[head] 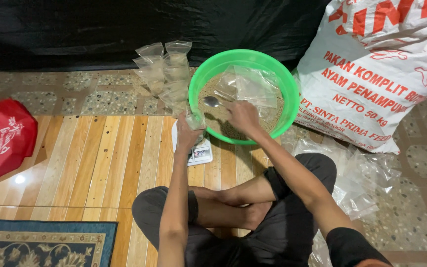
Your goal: Measuring and bagging chicken feed using a spoon and a digital scale while sitting on the floor.
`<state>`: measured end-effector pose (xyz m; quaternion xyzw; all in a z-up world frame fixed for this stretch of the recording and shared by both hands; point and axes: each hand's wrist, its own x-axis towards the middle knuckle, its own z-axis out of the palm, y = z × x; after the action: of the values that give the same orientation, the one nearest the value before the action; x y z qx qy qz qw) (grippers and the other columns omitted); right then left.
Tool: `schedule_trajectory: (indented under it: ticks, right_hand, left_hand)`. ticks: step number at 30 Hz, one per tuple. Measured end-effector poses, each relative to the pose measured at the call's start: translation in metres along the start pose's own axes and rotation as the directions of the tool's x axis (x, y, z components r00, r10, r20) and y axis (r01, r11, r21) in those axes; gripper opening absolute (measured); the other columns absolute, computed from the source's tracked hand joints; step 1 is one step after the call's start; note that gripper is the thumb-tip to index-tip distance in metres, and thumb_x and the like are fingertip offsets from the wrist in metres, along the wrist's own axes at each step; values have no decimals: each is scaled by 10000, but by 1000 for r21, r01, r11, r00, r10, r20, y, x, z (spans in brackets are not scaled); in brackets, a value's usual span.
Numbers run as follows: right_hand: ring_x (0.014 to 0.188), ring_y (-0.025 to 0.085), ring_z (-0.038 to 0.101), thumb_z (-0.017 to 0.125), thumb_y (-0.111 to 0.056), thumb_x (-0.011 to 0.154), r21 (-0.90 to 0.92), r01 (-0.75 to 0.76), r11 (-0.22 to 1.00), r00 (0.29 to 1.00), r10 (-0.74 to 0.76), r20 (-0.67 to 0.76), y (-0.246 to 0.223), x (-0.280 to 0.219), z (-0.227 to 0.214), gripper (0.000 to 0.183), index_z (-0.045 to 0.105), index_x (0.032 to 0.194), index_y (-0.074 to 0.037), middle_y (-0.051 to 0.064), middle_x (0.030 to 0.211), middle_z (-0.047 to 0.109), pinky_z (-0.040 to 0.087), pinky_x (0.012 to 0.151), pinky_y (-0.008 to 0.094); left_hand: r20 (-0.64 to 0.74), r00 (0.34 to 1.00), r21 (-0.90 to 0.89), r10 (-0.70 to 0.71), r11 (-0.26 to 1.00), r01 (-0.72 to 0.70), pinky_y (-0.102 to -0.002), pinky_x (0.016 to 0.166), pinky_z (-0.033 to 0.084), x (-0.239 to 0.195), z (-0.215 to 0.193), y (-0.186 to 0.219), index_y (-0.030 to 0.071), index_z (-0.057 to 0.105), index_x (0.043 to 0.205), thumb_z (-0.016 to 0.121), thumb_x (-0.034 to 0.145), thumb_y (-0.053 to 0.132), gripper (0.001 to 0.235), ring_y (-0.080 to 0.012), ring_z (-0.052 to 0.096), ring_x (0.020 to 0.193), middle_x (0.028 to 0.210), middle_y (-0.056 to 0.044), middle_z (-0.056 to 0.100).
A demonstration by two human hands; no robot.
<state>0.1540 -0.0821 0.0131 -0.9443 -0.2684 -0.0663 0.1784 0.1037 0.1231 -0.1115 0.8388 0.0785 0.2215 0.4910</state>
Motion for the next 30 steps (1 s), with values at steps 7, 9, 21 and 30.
schedule_trajectory:
  ticks: [7, 9, 21, 30]
  right_hand:
    - [567, 341, 649, 596, -99, 782, -100, -255, 962, 948, 269, 173, 99, -7, 85, 199, 654, 601, -39, 149, 520, 575, 491, 513, 411]
    - [582, 335, 659, 587, -75, 770, -146, -309, 940, 914, 336, 229, 109, -8, 100, 199, 647, 584, -42, 142, 524, 581, 497, 531, 413]
    - [790, 344, 679, 574, -168, 827, 148, -310, 939, 912, 249, 327, 93, -6, 106, 194, 749, 846, -87, 135, 762, 691, 512, 697, 420]
    - [880, 439, 653, 554, -164, 806, 263, -273, 925, 936, 191, 297, 62, 1, 23, 284, 738, 977, -33, 221, 888, 708, 513, 793, 473]
  left_hand:
    - [-32, 999, 5, 24, 1000, -24, -559, 938, 447, -9, 13, -3, 70, 474, 1179, 883, 519, 288, 806, -468, 555, 1038, 1035, -216, 573]
    - [-32, 999, -8, 36, 999, -37, -557, 922, 458, -7, 14, -6, 76, 484, 1166, 886, 509, 285, 798, -463, 563, 1031, 1025, -209, 578]
    - [7, 999, -12, 49, 999, -49, -571, 992, 408, -7, 2, 14, 3, 437, 1252, 911, 511, 364, 951, -481, 514, 1105, 1136, -259, 519]
    - [24, 999, -19, 41, 999, -40, -530, 1078, 316, -7, 5, 22, 5, 387, 1365, 906, 541, 386, 1045, -470, 443, 1205, 1264, -278, 468]
